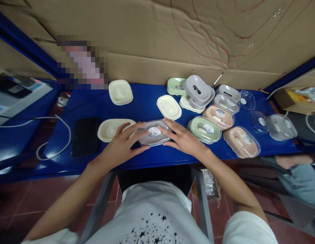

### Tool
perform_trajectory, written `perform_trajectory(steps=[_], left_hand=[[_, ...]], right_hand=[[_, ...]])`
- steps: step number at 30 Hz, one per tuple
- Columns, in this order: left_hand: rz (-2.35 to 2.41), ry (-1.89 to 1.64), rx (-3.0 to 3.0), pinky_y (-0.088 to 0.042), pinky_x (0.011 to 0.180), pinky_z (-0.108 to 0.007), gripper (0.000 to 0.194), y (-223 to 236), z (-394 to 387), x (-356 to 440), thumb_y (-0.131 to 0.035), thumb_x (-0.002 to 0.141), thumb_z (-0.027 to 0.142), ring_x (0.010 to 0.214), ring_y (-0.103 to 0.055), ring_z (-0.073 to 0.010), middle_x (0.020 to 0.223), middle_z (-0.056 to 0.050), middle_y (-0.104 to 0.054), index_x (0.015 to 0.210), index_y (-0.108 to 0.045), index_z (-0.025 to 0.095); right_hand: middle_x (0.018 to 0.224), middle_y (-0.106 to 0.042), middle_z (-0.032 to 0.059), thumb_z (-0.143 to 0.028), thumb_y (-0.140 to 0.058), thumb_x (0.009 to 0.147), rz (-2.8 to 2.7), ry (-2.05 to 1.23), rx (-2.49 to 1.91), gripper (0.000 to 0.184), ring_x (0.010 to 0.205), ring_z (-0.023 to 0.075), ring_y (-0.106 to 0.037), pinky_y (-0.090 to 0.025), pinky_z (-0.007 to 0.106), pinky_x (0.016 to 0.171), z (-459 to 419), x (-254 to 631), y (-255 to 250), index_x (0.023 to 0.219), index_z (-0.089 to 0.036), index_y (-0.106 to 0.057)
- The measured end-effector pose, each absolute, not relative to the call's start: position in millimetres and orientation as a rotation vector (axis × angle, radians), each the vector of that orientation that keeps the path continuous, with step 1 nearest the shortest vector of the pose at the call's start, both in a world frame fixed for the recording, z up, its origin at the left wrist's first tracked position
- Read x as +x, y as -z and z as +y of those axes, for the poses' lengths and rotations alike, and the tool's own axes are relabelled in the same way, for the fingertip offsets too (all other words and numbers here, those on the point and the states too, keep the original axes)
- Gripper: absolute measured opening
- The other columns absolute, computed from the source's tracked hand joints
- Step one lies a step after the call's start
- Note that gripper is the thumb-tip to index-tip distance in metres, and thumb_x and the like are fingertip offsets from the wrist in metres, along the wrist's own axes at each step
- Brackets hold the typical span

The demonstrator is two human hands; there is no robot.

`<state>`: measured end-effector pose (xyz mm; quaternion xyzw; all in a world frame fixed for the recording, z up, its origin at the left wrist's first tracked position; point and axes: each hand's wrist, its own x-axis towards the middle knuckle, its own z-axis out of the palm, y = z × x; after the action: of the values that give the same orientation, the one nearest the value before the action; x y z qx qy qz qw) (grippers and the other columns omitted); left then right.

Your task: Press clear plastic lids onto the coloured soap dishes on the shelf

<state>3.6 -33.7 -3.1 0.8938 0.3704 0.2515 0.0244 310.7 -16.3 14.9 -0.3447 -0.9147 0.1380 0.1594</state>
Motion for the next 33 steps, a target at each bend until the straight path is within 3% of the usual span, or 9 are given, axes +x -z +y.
perform_trajectory(steps=[7,11,16,24,29,33], left_hand=[[1.195,-0.674,2.942,-0.045,0.121,-0.059,0.042,1,-45,8,-0.075,0.102,0.042,0.138,-0.066,-0.036,0.156,-0.02,-0.062,0.138,-0.065,0.022],[1.176,-0.669,3.007,-0.049,0.116,-0.058,0.04,-1,-51,11,-0.073,0.102,0.043,0.133,-0.068,-0.0353,0.15,-0.019,-0.066,0.134,-0.065,0.021],[1.127,-0.651,2.986,-0.048,0.116,-0.06,0.048,2,-51,8,-0.076,0.1,0.047,0.134,-0.066,-0.0359,0.153,-0.02,-0.063,0.138,-0.062,0.021],[1.096,-0.751,2.963,-0.046,0.117,-0.057,0.043,1,-52,2,-0.074,0.103,0.042,0.134,-0.066,-0.0336,0.151,-0.019,-0.065,0.139,-0.06,0.023],[1.132,-0.801,2.939,-0.048,0.114,-0.055,0.043,2,-50,-5,-0.074,0.102,0.037,0.132,-0.067,-0.0337,0.15,-0.019,-0.065,0.139,-0.059,0.023],[1.166,-0.783,2.912,-0.049,0.112,-0.055,0.042,5,-49,-7,-0.072,0.103,0.038,0.132,-0.066,-0.0342,0.15,-0.019,-0.064,0.139,-0.058,0.023]], right_hand=[[0.177,-0.036,0.0127,-0.039,-0.073,0.102,-2.671,-0.214,-0.983,0.079,0.161,0.034,-0.043,-0.046,0.057,0.129,-26,311,-8,0.172,-0.038,-0.035],[0.18,-0.028,0.0123,-0.039,-0.073,0.102,-2.702,-0.05,-0.89,0.091,0.162,0.0355,-0.04,-0.043,0.06,0.13,-39,314,-3,0.176,-0.041,-0.02],[0.183,-0.018,0.0123,-0.038,-0.071,0.104,-2.682,-0.195,-0.881,0.096,0.165,0.0326,-0.034,-0.046,0.056,0.129,-47,313,0,0.177,-0.039,-0.008],[0.184,-0.014,0.0117,-0.038,-0.067,0.107,-2.675,-0.308,-0.918,0.087,0.165,0.0326,-0.035,-0.048,0.055,0.127,-43,307,-7,0.177,-0.04,-0.015],[0.182,-0.024,0.0113,-0.035,-0.067,0.108,-2.676,-0.273,-0.84,0.085,0.163,0.0331,-0.039,-0.049,0.058,0.127,-32,297,-7,0.176,-0.04,-0.017],[0.182,-0.023,0.0096,-0.033,-0.068,0.107,-2.687,-0.282,-0.84,0.086,0.163,0.0332,-0.04,-0.05,0.058,0.126,-28,294,-7,0.176,-0.041,-0.018]])
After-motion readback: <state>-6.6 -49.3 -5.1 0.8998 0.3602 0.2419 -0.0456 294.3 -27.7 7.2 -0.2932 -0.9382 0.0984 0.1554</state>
